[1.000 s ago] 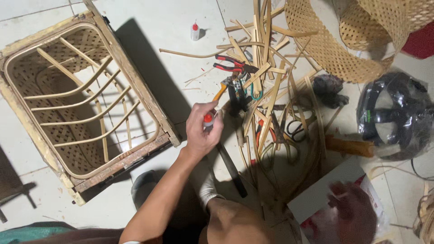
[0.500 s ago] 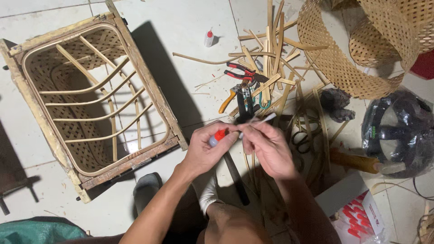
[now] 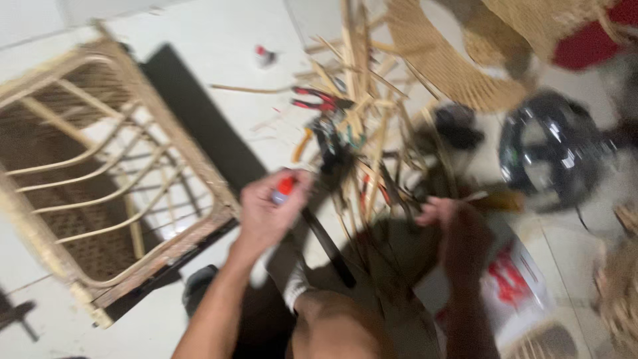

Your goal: The person sits on the floor assembling bamboo basket frames. They apply glue from a squeeze bottle to the frame edges, cut thin bamboo strips with scissors, fit the strips across the frame, and trim excess material with a knife.

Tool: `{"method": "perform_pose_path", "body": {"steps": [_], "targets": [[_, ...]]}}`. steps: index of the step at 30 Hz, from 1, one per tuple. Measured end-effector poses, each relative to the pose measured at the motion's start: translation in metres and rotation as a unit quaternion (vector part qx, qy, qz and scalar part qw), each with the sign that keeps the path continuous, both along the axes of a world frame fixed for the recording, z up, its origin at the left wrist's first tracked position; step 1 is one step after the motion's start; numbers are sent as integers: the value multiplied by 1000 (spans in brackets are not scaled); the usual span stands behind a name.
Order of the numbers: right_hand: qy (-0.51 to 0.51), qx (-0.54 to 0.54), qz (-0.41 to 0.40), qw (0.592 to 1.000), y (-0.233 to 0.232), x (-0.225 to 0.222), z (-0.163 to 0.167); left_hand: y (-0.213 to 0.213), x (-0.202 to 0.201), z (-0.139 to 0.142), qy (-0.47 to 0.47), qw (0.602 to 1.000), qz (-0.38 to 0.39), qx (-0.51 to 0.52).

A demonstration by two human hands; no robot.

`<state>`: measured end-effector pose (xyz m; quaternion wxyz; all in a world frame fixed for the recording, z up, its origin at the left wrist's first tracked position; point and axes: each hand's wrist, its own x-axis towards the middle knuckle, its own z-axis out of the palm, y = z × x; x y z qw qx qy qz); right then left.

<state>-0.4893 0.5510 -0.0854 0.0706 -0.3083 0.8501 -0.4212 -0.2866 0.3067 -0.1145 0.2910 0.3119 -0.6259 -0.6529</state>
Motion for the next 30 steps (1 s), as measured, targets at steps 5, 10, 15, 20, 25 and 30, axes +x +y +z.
{"method": "perform_pose_path", "body": {"steps": [5, 10, 15, 20, 25, 30], "targets": [[24, 400, -193, 895, 184, -4, 1, 14, -9, -9, -4, 999, -29, 20], [-128, 485, -151, 852, 197, 10, -31, 27, -22, -10, -13, 996, -78, 48], [130, 150, 118, 973, 78, 47, -5, 39, -20, 11, -43, 979, -185, 74], [-159, -87, 180, 967, -62, 65, 31, 33, -6, 43, -58, 977, -205, 23], [-148, -137, 197, 959, -111, 59, 52, 10, 4, 54, -50, 985, -162, -26], [-207, -187, 233, 932, -128, 55, 46, 1, -3, 45, 6, 975, -97, -198]]}}
